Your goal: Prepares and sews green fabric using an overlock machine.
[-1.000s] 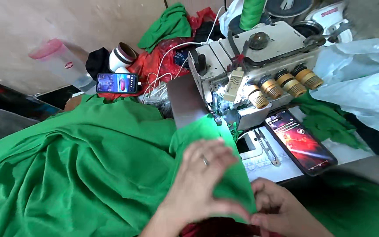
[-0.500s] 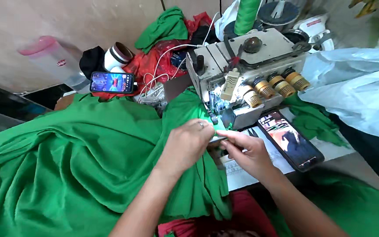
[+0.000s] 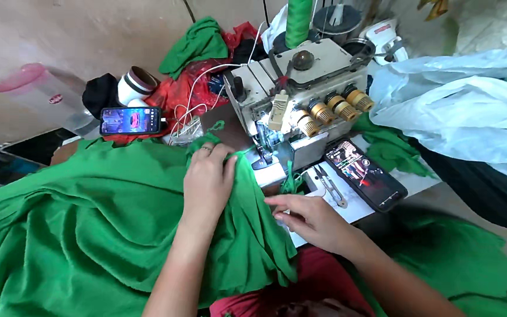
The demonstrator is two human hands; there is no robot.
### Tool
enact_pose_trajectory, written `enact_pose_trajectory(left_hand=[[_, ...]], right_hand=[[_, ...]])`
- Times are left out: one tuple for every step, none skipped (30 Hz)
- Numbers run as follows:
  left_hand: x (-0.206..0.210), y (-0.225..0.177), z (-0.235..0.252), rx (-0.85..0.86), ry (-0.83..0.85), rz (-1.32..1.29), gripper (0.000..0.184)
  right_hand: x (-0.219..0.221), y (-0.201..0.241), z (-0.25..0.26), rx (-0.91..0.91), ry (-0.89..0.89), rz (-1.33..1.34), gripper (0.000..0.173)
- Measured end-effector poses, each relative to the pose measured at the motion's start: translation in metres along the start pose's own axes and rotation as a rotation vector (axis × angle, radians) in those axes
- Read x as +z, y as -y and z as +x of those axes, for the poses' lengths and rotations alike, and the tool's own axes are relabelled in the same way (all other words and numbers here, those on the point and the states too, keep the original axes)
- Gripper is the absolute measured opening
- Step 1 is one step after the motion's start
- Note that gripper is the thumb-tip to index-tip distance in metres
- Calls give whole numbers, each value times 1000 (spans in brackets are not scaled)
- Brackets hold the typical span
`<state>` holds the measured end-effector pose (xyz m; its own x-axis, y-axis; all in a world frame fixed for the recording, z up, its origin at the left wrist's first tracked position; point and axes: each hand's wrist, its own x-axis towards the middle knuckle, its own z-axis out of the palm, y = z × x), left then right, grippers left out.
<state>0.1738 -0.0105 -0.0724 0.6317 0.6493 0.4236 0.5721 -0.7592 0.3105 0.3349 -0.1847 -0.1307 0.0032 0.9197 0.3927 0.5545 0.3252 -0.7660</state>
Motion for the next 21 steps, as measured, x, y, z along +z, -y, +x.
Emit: enact_pose_trajectory(left_hand=[[-5,1,-12,-24,-31,-3,18],[-9,2,-26,-48,-66,-1,18],[-14,-1,-40,-79,-89,0,19],[-18,-6,-54,-105,-99,4,20],[-21,-14,-67,-121,-87,-1,21],[-22,-24,-79,-119,-56,-21,21],[-23,-33,-89,-95,-15,-56,21],[-22,-42,-96,-56,32,-93,20],[-20,-47,-100,-8,71,-122,19],[-19,-50,-100,42,98,-132,19],[-18,-50,-97,84,106,-122,19],[-18,-49,-92,113,98,-95,22],[-19,-47,-85,135,87,-56,26],[-20,-45,-78,154,73,-15,31],[-21,-44,-71,166,59,24,35],[-22,-43,-65,171,43,61,38],[-24,-41,-60,173,27,90,38],[-26,-38,-55,173,16,109,38],[-30,-34,-50,170,12,115,36],[-34,-30,-47,163,13,111,34],[-38,-26,-45,157,12,94,32]], right_hand=[[0,0,0,-29,-6,6,27],[1,-1,0,-56,-24,20,24],[3,-1,0,-74,-50,41,23],[5,0,2,-83,-77,67,23],[7,2,3,-94,-93,93,24],[9,3,5,-113,-92,113,27],[10,5,8,-144,-72,128,32],[10,5,10,-180,-34,135,36],[10,5,12,-212,2,136,38],[9,4,14,-230,24,125,37],[6,1,15,-230,16,112,32],[2,-3,16,-208,-9,83,25],[-5,-7,16,-173,-47,40,22],[-12,-12,16,-130,-105,-4,22],[-19,-18,16,-86,-169,-25,23],[-25,-24,15,-49,-228,-12,23],[-30,-29,14,-21,-274,14,23],[-32,-33,13,1,-308,35,22],[-31,-34,12,20,-339,50,22],[-30,-34,10,36,-364,63,21],[-29,-32,7,48,-378,78,20]])
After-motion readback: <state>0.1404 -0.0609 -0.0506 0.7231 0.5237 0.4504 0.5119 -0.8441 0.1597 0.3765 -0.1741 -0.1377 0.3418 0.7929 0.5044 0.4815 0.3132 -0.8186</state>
